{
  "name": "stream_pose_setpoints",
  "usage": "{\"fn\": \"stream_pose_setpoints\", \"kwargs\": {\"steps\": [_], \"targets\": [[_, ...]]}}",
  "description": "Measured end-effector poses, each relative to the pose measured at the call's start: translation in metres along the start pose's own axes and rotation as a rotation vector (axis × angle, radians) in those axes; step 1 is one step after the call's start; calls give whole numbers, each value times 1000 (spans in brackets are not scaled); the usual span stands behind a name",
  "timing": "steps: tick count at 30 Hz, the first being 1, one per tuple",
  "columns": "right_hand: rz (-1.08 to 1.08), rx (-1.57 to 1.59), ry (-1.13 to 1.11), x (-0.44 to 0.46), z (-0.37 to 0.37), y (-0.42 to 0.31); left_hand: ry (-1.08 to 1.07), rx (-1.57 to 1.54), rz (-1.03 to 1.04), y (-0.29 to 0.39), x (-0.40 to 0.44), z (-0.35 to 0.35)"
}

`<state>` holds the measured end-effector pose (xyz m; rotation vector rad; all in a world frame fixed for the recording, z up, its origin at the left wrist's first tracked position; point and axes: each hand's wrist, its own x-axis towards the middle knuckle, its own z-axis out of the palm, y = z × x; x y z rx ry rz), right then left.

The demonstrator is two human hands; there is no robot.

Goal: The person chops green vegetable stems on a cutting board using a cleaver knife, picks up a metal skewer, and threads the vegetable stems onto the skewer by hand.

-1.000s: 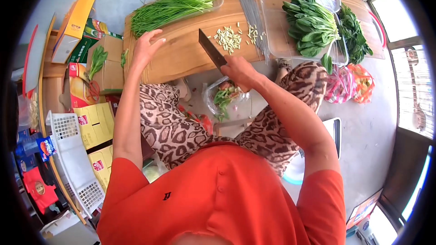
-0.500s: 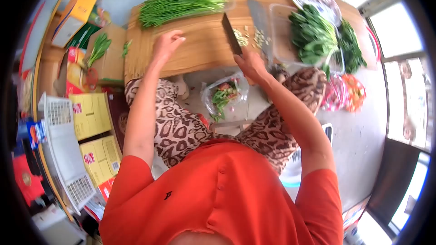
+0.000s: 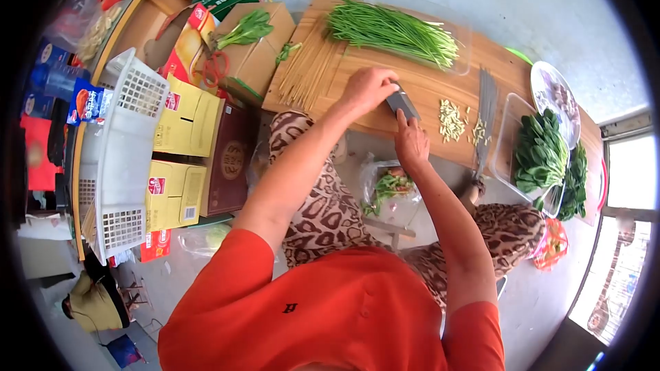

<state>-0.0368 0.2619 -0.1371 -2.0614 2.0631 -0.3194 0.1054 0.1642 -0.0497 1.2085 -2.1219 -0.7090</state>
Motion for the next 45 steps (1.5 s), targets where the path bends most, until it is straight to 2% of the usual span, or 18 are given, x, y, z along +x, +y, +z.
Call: {"fn": "stream_pose_setpoints", "kwargs": {"steps": [4, 6, 10, 14, 16, 20, 22, 24, 26, 28, 30, 32, 34, 38, 40, 42, 44, 45], "targets": [[42, 32, 56, 12, 16, -10, 5, -3, 73, -13, 5, 16], [43, 37, 66, 19, 25, -12, -99, -70, -34, -6, 8, 18], [67, -4, 13, 23, 33, -24, -129, -73, 53, -10, 11, 21], [-4, -45, -15, 7, 26, -19, -148, -173, 51, -17, 12, 32], [-32, 129, 46, -15, 10, -5, -166, -192, 59, -30, 15, 42], [165, 474, 160, -70, -16, 49, -225, -149, 91, -24, 14, 42], [386, 545, 332, -88, -9, 83, -249, -113, 107, -20, 10, 44], [490, 624, 420, -109, -6, 125, -278, -56, 110, -17, 7, 45], [765, 822, 445, -127, -13, 154, -297, -73, 128, -14, 2, 48], [864, 865, 492, -130, -1, 183, -373, -31, 110, -5, -5, 47], [1098, 888, 595, -126, 3, 198, -382, -34, 161, -10, -12, 51], [1132, 907, 616, -118, 10, 210, -406, 7, 252, -7, -20, 54], [1123, 1026, 531, -100, 38, 234, -387, 39, 337, -3, -29, 58], [1106, 1065, 534, -92, 41, 235, -472, 23, 273, -7, -54, 71], [1149, 1263, 252, -105, 3, 211, -544, 53, 187, 10, -67, 73], [1135, 1233, 145, -105, -3, 214, -576, 43, 178, 14, -75, 76], [1048, 1049, -302, -109, -15, 215, -595, 65, 186, 16, -81, 78], [995, 973, -368, -118, -35, 207, -607, 71, 184, 14, -81, 79]]}}
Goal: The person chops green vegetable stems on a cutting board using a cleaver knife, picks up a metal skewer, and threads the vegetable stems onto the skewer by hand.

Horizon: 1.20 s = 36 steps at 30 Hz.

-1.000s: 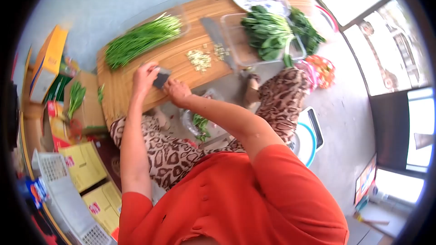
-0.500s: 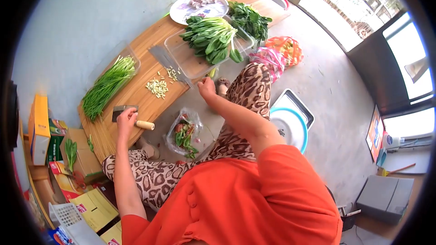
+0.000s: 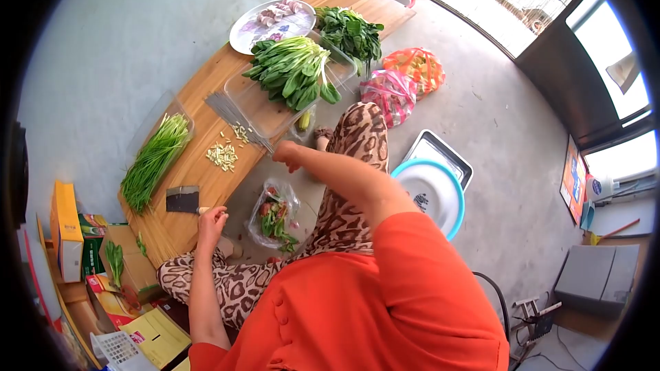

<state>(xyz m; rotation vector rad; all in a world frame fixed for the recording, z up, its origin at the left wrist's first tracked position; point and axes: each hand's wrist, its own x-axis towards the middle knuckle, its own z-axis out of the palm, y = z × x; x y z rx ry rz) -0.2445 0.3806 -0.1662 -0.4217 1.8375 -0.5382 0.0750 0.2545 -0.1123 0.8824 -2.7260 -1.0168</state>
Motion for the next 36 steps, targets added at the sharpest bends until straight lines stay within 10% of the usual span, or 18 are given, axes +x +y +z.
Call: {"fn": "stream_pose_setpoints", "kwargs": {"steps": [6, 12, 17, 28, 36], "targets": [[-447, -65, -271, -109, -98, -12, 38, 5, 28, 25, -2, -10], [-755, 225, 775, -67, -259, 26, 79, 26, 49, 26, -15, 1], [-504, -66, 1232, -14, -357, 59, 53, 60, -18, 46, -26, 15], [50, -214, 1061, 47, -403, 19, -46, -4, -201, 62, -44, 50], [-87, -364, 1122, 67, -366, -25, -63, -44, -210, 62, -42, 60]]}}
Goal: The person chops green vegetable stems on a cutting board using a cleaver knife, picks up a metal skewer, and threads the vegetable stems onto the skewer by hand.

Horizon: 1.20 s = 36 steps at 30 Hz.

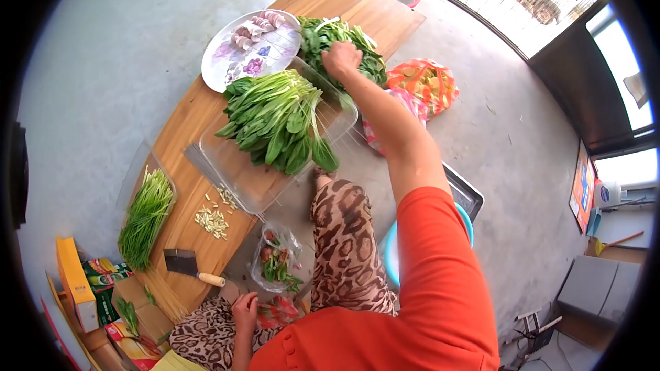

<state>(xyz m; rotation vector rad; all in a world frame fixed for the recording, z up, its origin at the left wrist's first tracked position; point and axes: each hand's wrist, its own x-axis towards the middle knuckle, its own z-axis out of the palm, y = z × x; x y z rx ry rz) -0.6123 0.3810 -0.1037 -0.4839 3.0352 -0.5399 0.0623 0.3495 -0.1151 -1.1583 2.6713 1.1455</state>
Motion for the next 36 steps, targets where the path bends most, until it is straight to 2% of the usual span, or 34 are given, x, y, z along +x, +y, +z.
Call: {"fn": "stream_pose_setpoints", "kwargs": {"steps": [6, 10, 15, 17, 19, 21, 22, 23, 25, 28, 33, 36], "targets": [[-295, -55, 298, -18, 26, -19, -38, 40, 14, -1, 9, 8], [-367, -31, 209, -30, 15, -19, -60, -12, 26, -7, 11, 16], [-352, 41, 218, -35, 24, -1, -66, -15, 74, -5, 11, 24], [-280, 256, 277, -37, 30, 9, -80, -9, 74, -2, 9, 24], [-259, 532, 438, -32, 50, 25, -85, -3, 78, 3, 11, 23], [-278, 702, 547, -33, 48, 44, -98, -12, 50, 6, 7, 20], [-210, 713, 580, -35, 45, 55, -105, -6, 47, 6, 4, 19], [-91, 741, 565, -34, 43, 67, -105, -26, 14, 5, 3, 19], [0, 736, 595, -36, 51, 96, -102, -47, -18, 3, 2, 20], [115, 711, 512, -34, 53, 133, -104, -50, -32, -1, 0, 21], [74, 964, 431, -39, 31, 124, -54, -64, -9, 4, 3, 22], [-130, 1012, 345, -56, -2, 92, -7, 10, 110, -4, 3, 27]]}}
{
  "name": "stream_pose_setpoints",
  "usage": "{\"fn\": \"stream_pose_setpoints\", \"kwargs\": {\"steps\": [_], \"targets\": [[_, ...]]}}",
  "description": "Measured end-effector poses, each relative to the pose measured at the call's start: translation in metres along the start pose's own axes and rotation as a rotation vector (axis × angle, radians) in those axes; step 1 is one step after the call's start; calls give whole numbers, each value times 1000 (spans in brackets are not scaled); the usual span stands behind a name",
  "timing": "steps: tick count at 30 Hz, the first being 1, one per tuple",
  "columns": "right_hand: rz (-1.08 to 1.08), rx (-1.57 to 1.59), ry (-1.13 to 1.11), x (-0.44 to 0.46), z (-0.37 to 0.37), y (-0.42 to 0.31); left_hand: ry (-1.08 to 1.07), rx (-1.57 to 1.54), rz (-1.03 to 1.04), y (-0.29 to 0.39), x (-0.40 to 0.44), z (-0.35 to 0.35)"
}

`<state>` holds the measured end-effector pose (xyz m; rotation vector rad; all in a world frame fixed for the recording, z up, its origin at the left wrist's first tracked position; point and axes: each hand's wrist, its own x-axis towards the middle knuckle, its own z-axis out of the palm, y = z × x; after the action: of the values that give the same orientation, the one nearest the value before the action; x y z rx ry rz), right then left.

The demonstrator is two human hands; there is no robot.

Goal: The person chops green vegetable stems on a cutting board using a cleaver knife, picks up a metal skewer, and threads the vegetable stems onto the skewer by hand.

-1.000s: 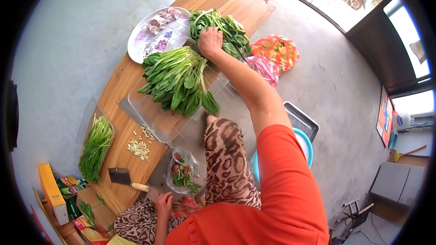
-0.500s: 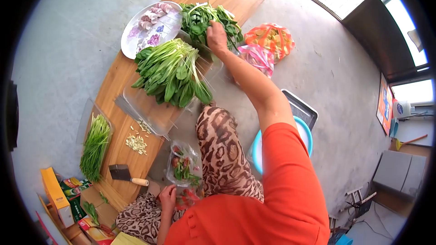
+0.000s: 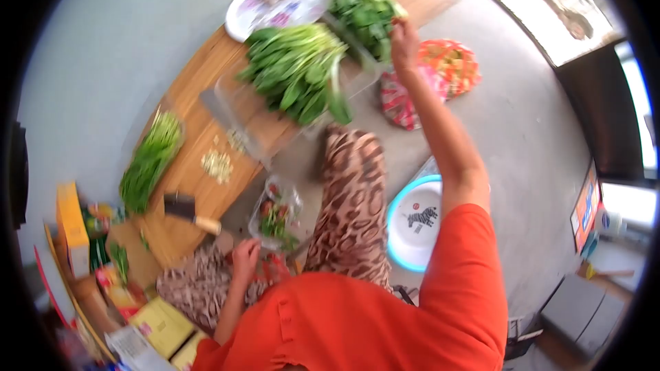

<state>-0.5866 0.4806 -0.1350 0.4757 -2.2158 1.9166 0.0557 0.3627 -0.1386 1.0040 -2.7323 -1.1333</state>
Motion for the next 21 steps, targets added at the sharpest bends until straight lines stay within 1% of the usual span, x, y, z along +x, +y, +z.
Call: {"fn": "stream_pose_setpoints", "kwargs": {"steps": [3, 5, 6, 7, 9, 11, 13, 14, 15, 17, 19, 20, 21], "targets": [[-82, 214, -228, -37, 21, -90, 26, 9, 0, 3, -4, -4], [-184, 220, -422, -68, 32, -140, 54, -67, 19, 9, -6, -7], [-176, 200, -529, -84, 39, -160, 75, -72, -3, 12, -9, -7], [-252, 212, -631, -101, 48, -169, 87, -95, -2, 14, -10, -7], [-276, 128, -859, -149, 60, -204, 104, -127, -5, 13, -10, -5], [-508, 131, -1013, -186, 88, -198, 119, -105, 56, 8, -11, -1], [-631, -37, -1131, -217, 107, -207, 144, -118, 80, 6, -11, 1], [-586, -119, -1178, -229, 116, -204, 146, -138, 95, 11, -10, -1], [-603, -192, -1144, -245, 129, -196, 149, -159, 110, 13, -10, -2], [-456, -528, -1235, -277, 142, -182, 185, -169, 120, 10, -10, 0], [-432, -469, -1184, -313, 137, -163, 218, -171, 109, 13, -13, -4], [-349, -577, -1240, -324, 132, -162, 239, -194, 106, 13, -15, -5], [-355, -586, -1248, -335, 126, -151, 244, -205, 102, 13, -16, -5]]}}
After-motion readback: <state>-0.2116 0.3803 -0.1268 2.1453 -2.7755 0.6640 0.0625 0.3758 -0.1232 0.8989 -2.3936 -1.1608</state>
